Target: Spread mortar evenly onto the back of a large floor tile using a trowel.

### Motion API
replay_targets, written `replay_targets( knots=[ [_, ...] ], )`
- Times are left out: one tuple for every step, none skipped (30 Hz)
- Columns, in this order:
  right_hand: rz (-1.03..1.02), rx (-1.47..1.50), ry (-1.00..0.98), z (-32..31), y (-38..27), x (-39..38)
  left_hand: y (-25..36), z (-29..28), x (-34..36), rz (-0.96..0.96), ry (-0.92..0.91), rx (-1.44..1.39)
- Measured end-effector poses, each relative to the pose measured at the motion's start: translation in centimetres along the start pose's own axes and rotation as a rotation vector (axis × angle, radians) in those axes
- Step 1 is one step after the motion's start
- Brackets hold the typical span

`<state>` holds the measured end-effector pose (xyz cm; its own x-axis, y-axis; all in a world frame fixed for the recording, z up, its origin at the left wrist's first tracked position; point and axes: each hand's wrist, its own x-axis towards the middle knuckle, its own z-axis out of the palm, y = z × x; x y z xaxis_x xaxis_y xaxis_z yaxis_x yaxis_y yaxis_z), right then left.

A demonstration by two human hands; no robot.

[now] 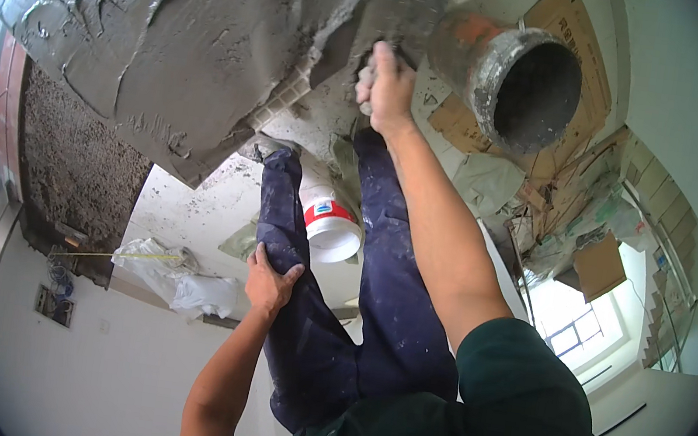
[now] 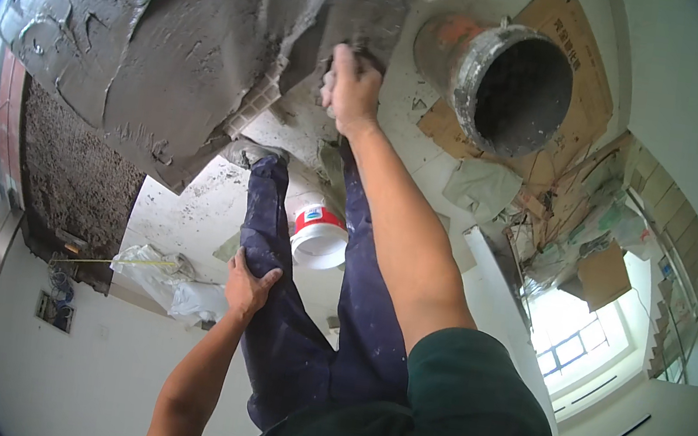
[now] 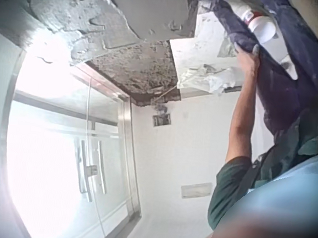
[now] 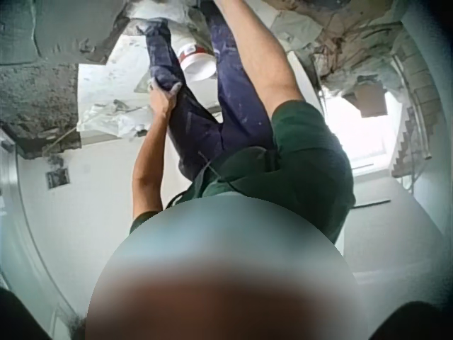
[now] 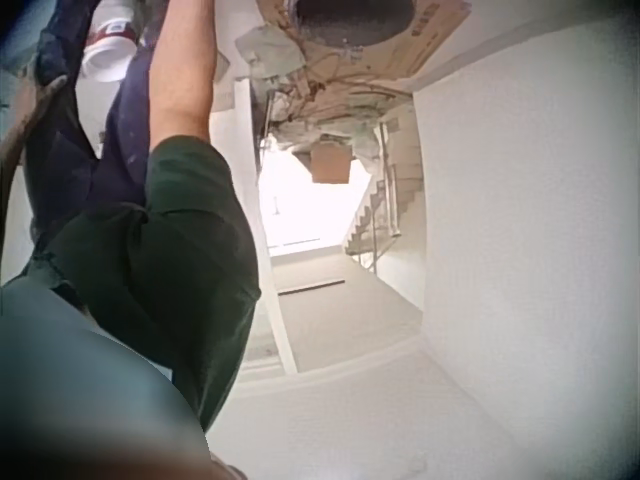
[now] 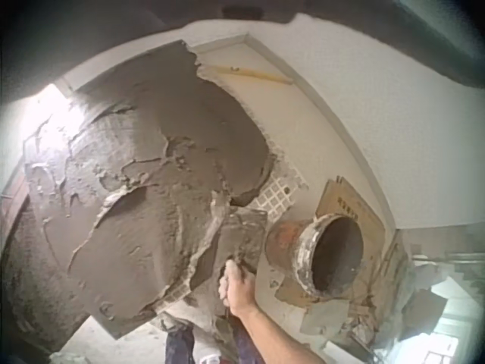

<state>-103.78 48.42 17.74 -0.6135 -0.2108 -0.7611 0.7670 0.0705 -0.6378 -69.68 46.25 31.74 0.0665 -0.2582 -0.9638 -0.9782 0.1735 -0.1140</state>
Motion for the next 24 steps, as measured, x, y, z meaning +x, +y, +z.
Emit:
replay_targets(
  knots=[
    [0.003, 0.057, 0.072, -1.6, -0.3, 0.1, 0.6, 0.1, -0.2, 0.002, 0.006, 0.006],
    [0.102, 0.174, 0.091, -3.7, -0.3, 0.3, 0.9, 0.4, -0.2, 0.004, 0.018, 0.021],
    [0.110, 0.183, 0.087, -4.7, -0.6, -0.3, 1.1, 0.5, -0.3, -0.006, 0.025, 0.027],
    [0.128, 0.152, 0.132, -5.6, -0.7, -1.4, 1.3, 0.7, -0.4, -0.017, 0.018, 0.048],
    [0.144, 0.120, 0.174, -6.3, -1.1, -2.4, 1.6, 0.8, -0.3, -0.028, 0.013, 0.066],
    [0.153, 0.126, 0.157, -6.6, -1.8, -3.2, 1.8, 1.0, -0.1, -0.042, 0.027, 0.062],
    [0.162, -0.002, 0.020, -6.5, -2.8, -4.6, 1.5, 1.1, -0.3, -0.049, 0.030, 0.076],
    [0.164, -0.131, -0.117, -6.6, -3.9, -5.5, 1.4, 1.2, -0.5, -0.052, 0.031, 0.087],
    [0.107, -0.160, -0.278, -7.3, -5.0, -5.0, 1.7, 1.4, -0.4, -0.068, 0.040, 0.084],
    [0.026, -0.264, -0.237, -7.3, -5.6, -3.6, 1.9, 1.7, -0.4, -0.054, 0.043, 0.070],
    [-0.053, -0.368, -0.192, -7.2, -6.1, -1.9, 2.1, 1.9, -0.5, -0.042, 0.041, 0.057],
    [-0.054, -0.465, -0.218, -6.5, -6.3, -0.6, 2.0, 2.0, -0.6, -0.054, 0.038, 0.056],
    [-0.068, -0.568, -0.241, -5.6, -6.8, 0.8, 1.8, 2.5, -0.5, -0.053, 0.042, 0.059],
    [-0.064, -0.562, -0.255, -4.7, -6.9, 2.7, 2.0, 2.7, -0.5, -0.056, 0.026, 0.048],
    [-0.034, -0.672, -0.350, -4.0, -7.0, 4.4, 2.4, 3.0, -0.6, -0.059, 0.005, 0.038],
    [0.016, -0.778, -0.448, -3.3, -6.0, 4.4, 2.2, 3.4, -0.6, -0.042, 0.028, 0.028],
    [0.046, -0.773, -0.456, -2.6, -4.5, 3.3, 1.8, 3.8, -0.6, -0.022, 0.044, 0.022],
    [-0.208, -1.041, -0.567, -1.5, -3.4, 2.9, 2.0, 3.7, -0.7, -0.029, 0.029, 0.004],
    [-0.478, -1.300, -0.671, -0.5, -2.4, 2.4, 1.7, 3.9, -0.6, -0.037, 0.025, 0.003],
    [-0.416, -1.440, -0.715, 0.5, -1.4, 0.4, 0.8, 4.0, -0.7, -0.052, 0.031, -0.018],
    [-0.403, -1.442, -0.717, 0.2, -0.9, -0.7, 0.6, 4.1, -0.9, -0.051, 0.027, -0.034],
    [-0.376, -1.603, -0.798, -0.1, -0.6, -1.7, 0.4, 4.3, -0.8, -0.044, 0.028, -0.030],
    [-0.353, -1.766, -0.882, -0.2, -0.4, -2.7, 0.4, 3.9, -0.8, -0.046, 0.021, -0.034],
    [-0.348, -1.771, -0.885, -0.3, -0.5, -3.6, 0.4, 3.6, -0.8, -0.045, 0.017, -0.057]
  ],
)
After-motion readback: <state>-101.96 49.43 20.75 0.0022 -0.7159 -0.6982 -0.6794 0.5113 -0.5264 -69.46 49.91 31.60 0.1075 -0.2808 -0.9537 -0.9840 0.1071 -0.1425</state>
